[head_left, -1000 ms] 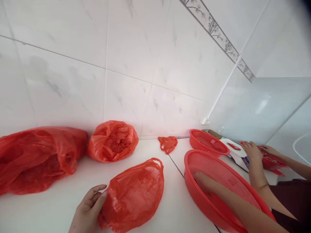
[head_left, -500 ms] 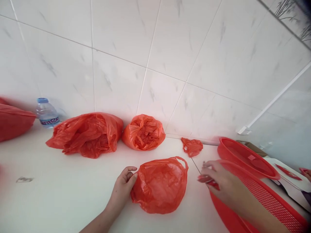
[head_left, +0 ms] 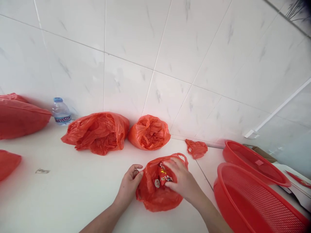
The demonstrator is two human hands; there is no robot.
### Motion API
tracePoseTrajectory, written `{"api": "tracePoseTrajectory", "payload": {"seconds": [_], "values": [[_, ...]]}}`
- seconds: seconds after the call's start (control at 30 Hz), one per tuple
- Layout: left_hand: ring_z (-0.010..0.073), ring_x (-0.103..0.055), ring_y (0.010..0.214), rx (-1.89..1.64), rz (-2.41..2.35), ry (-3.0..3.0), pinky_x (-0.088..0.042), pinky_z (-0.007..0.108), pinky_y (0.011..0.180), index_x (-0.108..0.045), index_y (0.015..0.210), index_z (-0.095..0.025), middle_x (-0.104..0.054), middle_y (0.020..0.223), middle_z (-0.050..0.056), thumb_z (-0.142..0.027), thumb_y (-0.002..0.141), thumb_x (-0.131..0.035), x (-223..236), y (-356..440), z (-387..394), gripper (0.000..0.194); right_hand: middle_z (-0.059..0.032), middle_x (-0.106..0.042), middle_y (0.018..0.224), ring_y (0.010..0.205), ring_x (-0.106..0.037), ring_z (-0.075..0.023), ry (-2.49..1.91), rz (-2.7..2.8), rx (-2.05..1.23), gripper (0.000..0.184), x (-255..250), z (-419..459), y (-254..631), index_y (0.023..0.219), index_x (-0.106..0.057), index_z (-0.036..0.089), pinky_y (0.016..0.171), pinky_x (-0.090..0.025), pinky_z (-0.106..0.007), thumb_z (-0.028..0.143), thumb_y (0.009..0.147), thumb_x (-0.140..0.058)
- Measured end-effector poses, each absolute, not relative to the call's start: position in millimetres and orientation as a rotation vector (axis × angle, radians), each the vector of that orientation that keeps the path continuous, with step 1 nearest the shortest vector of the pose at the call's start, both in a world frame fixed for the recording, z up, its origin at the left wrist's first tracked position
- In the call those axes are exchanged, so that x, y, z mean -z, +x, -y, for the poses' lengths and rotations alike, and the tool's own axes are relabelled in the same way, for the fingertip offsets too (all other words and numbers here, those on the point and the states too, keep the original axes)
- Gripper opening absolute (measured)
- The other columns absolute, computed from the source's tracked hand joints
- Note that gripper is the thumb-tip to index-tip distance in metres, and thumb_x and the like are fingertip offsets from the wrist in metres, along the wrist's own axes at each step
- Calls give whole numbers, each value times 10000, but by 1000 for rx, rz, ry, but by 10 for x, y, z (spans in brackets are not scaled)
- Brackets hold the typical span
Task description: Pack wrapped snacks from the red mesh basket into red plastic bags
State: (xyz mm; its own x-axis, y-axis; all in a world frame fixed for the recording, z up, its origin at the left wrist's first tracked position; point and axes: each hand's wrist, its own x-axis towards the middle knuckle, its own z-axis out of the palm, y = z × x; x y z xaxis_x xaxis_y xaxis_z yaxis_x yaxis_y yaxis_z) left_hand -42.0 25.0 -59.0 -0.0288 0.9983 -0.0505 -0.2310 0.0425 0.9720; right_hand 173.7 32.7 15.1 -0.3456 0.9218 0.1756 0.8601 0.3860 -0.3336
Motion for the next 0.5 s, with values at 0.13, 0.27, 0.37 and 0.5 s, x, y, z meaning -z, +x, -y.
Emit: {"api": "tracePoseTrajectory", "payload": {"seconds": [0.13,0.27,0.37,0.5], "values": [[96,-424,414,-1289,-1090,1000,-369,215,415,-475,991,-237,-381,556,-111,-490,786,-552,603,-421,-247,335,-50,-391,1371,1254,-401,-222,-1648,1943,-32,407,-160,-352,1938,1233,-513,292,1033,-370,-397,355,833,-476],[96,-456,439,-1276,-1096,1022,-410,228,450,-446,1041,-237,-402,591,-106,-480,786,-561,570,-425,-228,370,-137,-365,1378,1282,-355,-276,-1742,1648,51,596,-16,-417,2090,1362,-343,214,1011,-368,-425,421,820,-477],[112,-539,550,-1220,-1083,1057,-454,234,526,-427,1104,-230,-486,668,-80,-450,738,-623,493,-481,-220,470,-168,-378,1365,1265,-385,-304,-1830,1533,-49,703,101,-464,2148,1389,-279,183,963,-398,-415,490,794,-495],[159,-619,649,-971,-1056,1130,-479,241,519,-415,1231,-226,-598,789,-15,-353,667,-701,332,-677,-196,645,-148,-519,1212,1129,-508,-295,-1818,1598,-198,509,125,-514,2202,1144,-526,181,887,-425,-380,525,769,-510]]}}
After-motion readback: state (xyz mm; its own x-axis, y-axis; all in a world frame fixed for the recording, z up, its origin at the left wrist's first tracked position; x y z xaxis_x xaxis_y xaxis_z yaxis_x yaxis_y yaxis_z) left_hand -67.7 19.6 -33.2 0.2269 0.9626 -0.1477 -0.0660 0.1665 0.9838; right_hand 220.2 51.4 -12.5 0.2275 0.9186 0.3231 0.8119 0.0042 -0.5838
